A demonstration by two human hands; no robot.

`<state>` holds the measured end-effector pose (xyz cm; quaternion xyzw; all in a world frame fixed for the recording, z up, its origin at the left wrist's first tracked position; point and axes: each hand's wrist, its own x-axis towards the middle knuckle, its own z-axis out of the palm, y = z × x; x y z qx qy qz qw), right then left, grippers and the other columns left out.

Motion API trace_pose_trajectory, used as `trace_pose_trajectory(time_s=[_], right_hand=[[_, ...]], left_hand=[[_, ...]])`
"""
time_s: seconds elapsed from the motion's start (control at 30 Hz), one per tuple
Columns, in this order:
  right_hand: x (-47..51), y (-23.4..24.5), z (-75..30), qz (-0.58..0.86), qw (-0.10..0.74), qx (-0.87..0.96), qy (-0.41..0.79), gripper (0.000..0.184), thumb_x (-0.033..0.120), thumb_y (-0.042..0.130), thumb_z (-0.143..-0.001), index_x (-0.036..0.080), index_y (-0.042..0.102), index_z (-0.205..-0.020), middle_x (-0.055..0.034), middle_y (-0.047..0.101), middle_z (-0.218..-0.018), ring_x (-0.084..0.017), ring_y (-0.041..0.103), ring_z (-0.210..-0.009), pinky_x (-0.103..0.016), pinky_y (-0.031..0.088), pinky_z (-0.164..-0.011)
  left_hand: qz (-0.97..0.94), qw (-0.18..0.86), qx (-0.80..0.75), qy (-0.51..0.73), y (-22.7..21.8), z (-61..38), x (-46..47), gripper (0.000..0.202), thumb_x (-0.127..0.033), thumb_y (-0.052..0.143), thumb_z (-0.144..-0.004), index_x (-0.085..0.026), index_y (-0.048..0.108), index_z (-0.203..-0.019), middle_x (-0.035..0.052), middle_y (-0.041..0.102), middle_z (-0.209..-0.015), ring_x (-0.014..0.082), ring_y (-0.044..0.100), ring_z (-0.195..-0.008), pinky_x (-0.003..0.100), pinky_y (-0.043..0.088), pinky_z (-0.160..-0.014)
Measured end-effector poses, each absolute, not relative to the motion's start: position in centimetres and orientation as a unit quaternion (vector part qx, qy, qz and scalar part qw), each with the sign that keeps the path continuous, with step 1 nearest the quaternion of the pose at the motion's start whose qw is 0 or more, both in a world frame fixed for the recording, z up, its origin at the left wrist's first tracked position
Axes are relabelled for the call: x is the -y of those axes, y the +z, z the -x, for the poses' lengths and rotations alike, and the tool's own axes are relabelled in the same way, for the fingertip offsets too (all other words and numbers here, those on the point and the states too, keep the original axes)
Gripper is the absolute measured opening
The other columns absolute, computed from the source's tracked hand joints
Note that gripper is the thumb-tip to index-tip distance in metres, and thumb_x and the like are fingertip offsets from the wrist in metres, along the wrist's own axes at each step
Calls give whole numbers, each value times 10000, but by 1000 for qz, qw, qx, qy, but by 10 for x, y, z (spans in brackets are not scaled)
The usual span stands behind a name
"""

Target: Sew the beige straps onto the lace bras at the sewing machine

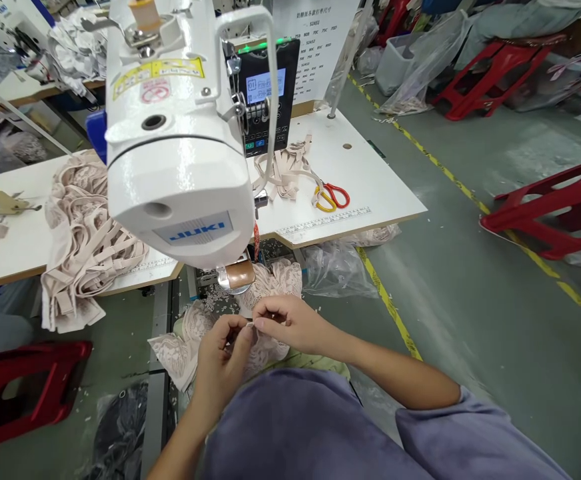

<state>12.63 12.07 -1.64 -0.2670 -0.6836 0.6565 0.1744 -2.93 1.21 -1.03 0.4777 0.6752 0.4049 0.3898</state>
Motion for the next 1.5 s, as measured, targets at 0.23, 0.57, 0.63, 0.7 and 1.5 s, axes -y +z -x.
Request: trace_pose_trajectory(time_s=[0.23,0.57,0.63,0.7,1.5], right_hand=[[-121,-19,-124,272,164,631,708,140,226,564,-887,174,611,-765,44,530,-644,-78,449,-583,-205,348,-539],[-122,-29,-125,263,181,531,785,245,393,722,-822,157,657,-828,3,612,-688,-113,553,-632,-235,435,-582],[-123,-31,-124,252,168,509,806,266,407,730,-812,154,651,-828,-3,625,-687,-123,575,-640,-249,457,-601],[-123,-31,-123,257,170,516,800,268,407,725,-814,152,646,-818,-5,627,-688,-123,577,-644,-250,460,-608],[-108,-61,-116,313,205,615,695,179,361,636,-878,183,622,-866,0,636,-797,-134,586,-723,-268,474,-681]], left_hand=[[-518,357,-661,408,-11,30,-12,161,-314,528,-956,-204,624,-888,-3,614,-764,115,525,-635,207,408,-572],[-513,364,-674,387,-8,34,-18,191,-333,563,-933,-201,672,-848,-12,617,-702,107,496,-602,206,384,-553],[-501,388,-668,389,-9,35,-19,194,-335,566,-929,-199,676,-845,-13,624,-699,106,499,-604,206,387,-561],[-479,410,-668,395,-11,37,-18,196,-342,560,-932,-197,667,-853,-22,598,-670,102,481,-582,204,372,-542],[-408,433,-690,411,-39,57,-14,283,-432,500,-963,-187,640,-933,17,650,-769,152,616,-684,282,520,-677]])
